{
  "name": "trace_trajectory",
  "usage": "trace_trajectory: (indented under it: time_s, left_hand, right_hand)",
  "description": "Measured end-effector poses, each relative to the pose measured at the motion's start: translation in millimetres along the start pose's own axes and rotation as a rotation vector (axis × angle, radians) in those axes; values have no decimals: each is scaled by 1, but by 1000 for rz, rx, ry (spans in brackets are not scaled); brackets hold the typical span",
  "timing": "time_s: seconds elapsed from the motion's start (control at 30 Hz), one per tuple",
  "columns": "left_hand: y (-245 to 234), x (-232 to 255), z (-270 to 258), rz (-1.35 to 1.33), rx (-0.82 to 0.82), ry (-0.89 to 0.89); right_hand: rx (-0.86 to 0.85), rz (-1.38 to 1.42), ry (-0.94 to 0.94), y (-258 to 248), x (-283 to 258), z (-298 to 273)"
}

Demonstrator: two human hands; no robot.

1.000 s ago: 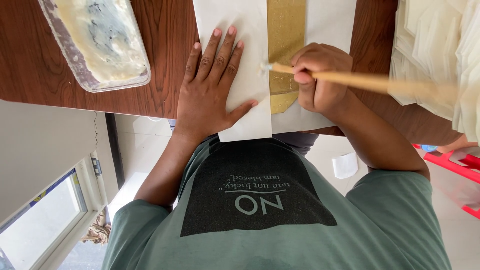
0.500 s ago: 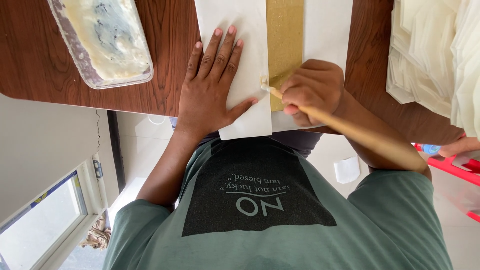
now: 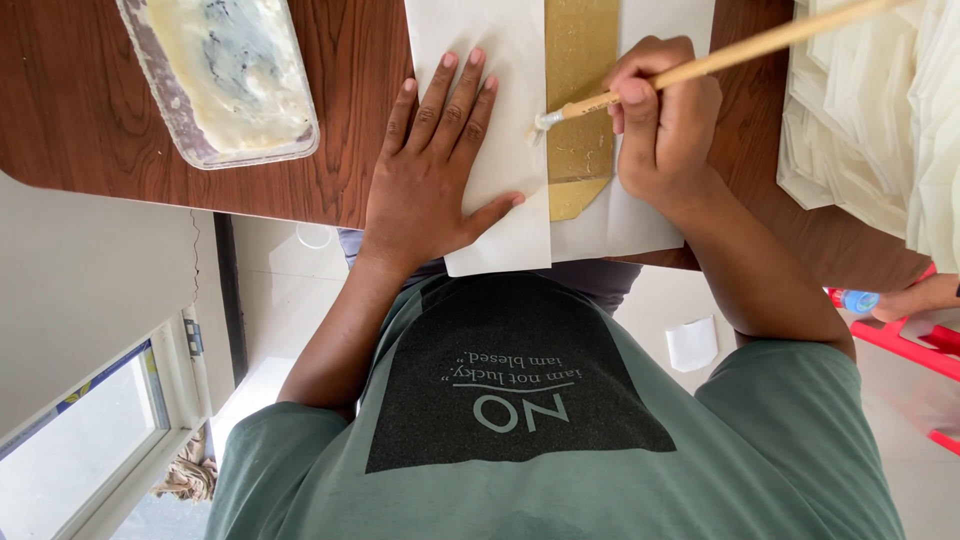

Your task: Applying glue to a paper template using a brush for assembly

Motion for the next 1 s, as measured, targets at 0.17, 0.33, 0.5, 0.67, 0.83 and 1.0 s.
trace_trajectory:
  time_s: [0.17,0.33,0.5,0.67,0.83,1.0]
  left_hand:
    - [-1,0,0,-7,-12,-13]
    - [0,0,0,-3,-7,-13]
    - [-1,-1,1,-13,17,-14]
    - [0,-2,1,-5,13,-15]
    - [1,-2,2,-13,3,-18]
    - [2,-3,2,-16,-10,-29]
  right_hand:
    - [10,44,-609,-5,21,-30]
    - [-99,-75,-768,6,-37,-26]
    - [-231,136,-490,9,-41,-20]
    - [-60,264,7,4,-13,-10]
    - [-60,-10,-153,-3,-2,-14]
    - [80,-148,-652,-2,-8,-21]
Point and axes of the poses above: each hand's wrist, its own z-axis towards the middle knuckle, its own y-axis out of the palm, x = y × z, the point moved 5 cm from there along z, towards the middle knuckle, and after that the axes turned 10 degrees about x, right-handed, at the moved point
